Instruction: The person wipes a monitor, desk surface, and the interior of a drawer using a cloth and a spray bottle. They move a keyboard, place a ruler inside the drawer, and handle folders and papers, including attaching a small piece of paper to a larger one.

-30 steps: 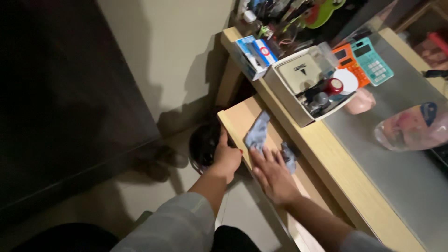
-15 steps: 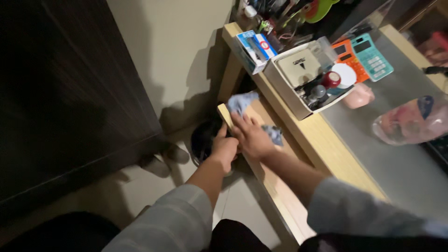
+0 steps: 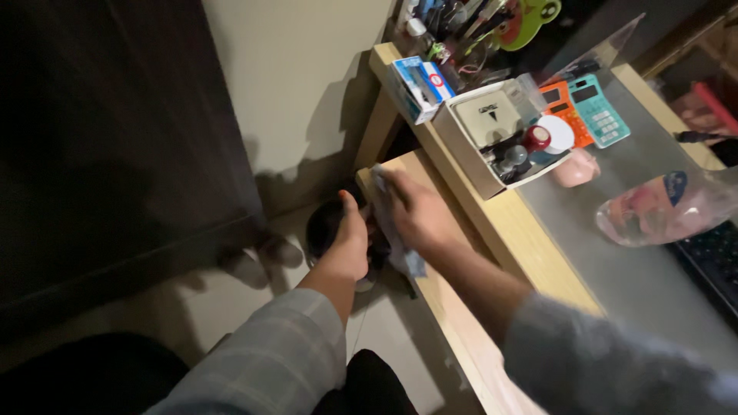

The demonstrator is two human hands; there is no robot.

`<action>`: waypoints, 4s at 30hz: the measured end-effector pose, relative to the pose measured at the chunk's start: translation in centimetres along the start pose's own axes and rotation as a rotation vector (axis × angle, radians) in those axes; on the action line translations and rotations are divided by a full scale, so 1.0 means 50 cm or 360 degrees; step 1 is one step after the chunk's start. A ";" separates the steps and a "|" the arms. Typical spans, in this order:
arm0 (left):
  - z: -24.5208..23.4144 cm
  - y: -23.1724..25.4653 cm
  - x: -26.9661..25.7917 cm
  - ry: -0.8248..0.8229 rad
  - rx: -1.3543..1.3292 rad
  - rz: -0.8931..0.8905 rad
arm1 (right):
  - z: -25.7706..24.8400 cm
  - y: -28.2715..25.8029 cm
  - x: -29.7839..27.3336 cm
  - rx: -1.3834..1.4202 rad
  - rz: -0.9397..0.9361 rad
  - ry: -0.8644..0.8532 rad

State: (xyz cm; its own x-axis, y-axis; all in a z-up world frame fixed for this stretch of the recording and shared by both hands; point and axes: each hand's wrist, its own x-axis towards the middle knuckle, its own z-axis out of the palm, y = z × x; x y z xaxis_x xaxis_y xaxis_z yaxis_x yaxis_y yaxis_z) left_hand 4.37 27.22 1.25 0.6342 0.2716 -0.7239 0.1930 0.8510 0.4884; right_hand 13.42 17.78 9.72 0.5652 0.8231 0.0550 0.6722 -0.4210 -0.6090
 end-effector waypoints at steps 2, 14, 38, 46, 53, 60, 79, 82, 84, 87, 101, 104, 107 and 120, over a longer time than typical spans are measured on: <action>-0.006 -0.005 -0.003 -0.0207 -0.0194 0.0193 | 0.053 0.009 0.072 -0.0355 -0.0392 -0.0079; 0.032 -0.105 -0.023 0.0056 -0.0282 -0.0183 | 0.077 0.076 -0.165 -0.0404 -0.0506 0.0003; 0.134 -0.432 -0.112 0.0238 0.0294 0.0143 | -0.205 0.260 -0.840 0.0116 0.1028 0.0371; 0.181 -0.423 -0.182 0.0212 0.0249 0.0159 | -0.195 0.297 -0.859 0.0261 0.2007 0.0087; 0.178 -0.438 -0.146 0.0243 0.0284 0.0100 | -0.162 0.332 -0.860 0.0815 0.1869 0.0198; 0.177 -0.385 -0.143 0.0273 0.0306 0.0281 | -0.195 0.329 -0.840 0.0910 0.2074 -0.0072; 0.318 -0.292 -0.169 0.1113 0.1321 0.1148 | -0.346 0.233 -0.679 0.0099 0.1624 -0.0597; 0.413 -0.262 -0.230 0.0719 0.1255 0.1991 | -0.421 0.221 -0.629 -0.0041 0.1470 -0.0360; 0.484 -0.251 -0.265 0.0549 0.1249 0.2085 | -0.462 0.213 -0.609 -0.0131 0.1224 -0.0053; 0.570 -0.256 -0.311 0.0326 0.1305 0.2205 | -0.512 0.209 -0.613 -0.0288 0.1223 0.0137; 0.884 -0.576 -0.360 -0.0405 0.1889 0.1724 | -0.688 0.485 -0.882 -0.0430 0.1152 0.0855; 0.961 -0.657 -0.368 -0.0609 0.1879 0.1696 | -0.722 0.537 -1.015 -0.0739 0.1592 0.0811; 1.028 -0.724 -0.387 -0.0727 0.1933 0.1417 | -0.753 0.536 -1.110 -0.0833 0.2016 0.0625; 1.099 -0.860 -0.374 -0.0860 0.2190 0.1119 | -0.747 0.599 -1.219 -0.0728 0.1983 0.0626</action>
State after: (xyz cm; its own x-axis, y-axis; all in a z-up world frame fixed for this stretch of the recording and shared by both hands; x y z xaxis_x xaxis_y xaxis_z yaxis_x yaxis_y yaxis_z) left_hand 25.35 -39.17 20.57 0.9962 -0.0213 -0.0847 0.0652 -0.4634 0.8838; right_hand 16.95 -59.22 17.69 0.9476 -0.3131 -0.0642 -0.3186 -0.9410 -0.1138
